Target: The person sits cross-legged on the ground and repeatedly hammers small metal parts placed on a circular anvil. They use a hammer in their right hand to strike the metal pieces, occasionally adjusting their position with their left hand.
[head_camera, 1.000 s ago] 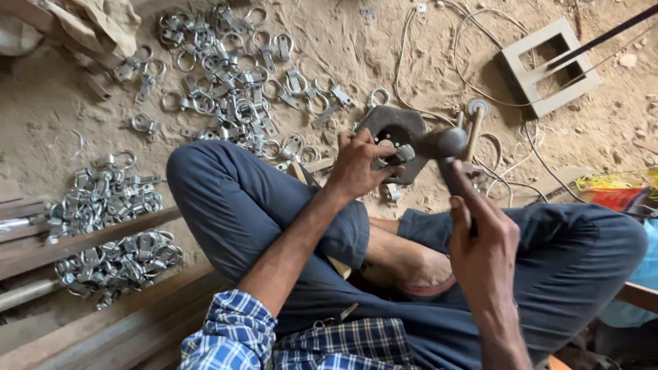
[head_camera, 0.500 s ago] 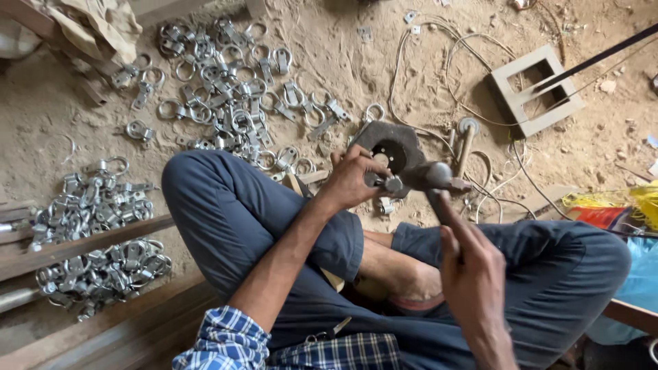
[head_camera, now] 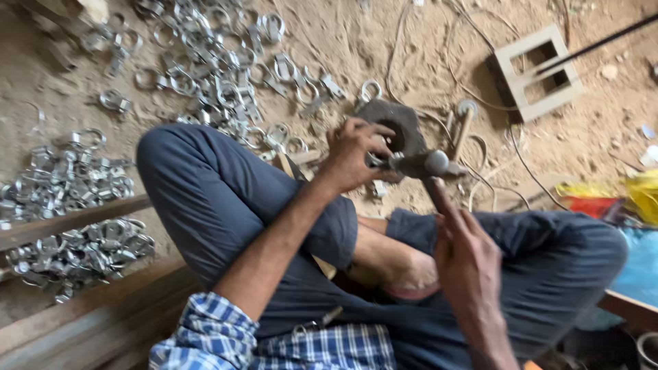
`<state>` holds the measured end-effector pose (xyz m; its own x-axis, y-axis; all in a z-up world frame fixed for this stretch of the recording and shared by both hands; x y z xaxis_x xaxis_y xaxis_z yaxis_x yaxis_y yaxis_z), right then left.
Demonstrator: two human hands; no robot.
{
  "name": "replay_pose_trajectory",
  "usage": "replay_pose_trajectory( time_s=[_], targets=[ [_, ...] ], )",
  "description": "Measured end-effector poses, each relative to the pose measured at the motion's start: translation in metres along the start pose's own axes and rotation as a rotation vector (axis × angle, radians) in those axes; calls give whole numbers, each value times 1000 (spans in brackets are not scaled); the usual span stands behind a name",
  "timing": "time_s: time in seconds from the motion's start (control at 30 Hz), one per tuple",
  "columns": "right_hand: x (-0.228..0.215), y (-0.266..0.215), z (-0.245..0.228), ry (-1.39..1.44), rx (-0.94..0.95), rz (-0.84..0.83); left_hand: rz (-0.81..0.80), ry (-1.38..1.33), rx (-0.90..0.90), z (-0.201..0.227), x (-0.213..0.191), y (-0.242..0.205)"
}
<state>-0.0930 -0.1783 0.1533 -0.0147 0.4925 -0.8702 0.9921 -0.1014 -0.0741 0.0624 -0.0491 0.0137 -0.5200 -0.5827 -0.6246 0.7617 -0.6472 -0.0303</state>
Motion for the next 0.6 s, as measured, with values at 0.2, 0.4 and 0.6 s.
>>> replay_pose_trajectory(
  time_s=[0.2,0.4,0.6],
  targets=[
    [-63,-24,-11,-110,-113,259,-56,29,-12,-7,0,4],
    [-7,-26,9,-133,-133,216,-54,26,9,-7,8,2],
    [-14,5,-6,-220,27,-56,-73,58,30,2,-9,13]
  ],
)
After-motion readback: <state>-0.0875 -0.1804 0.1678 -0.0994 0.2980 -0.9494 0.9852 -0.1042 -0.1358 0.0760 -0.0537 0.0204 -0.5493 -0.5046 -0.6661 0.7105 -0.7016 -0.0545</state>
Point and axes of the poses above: each hand's wrist, its own y-axis towards the middle knuckle, its own x-axis out of the palm, z = x × y, the point moved 8 cm from there along y, towards the middle knuckle, and after that the axes turned 8 degrees about -z, right-handed, at the moved point
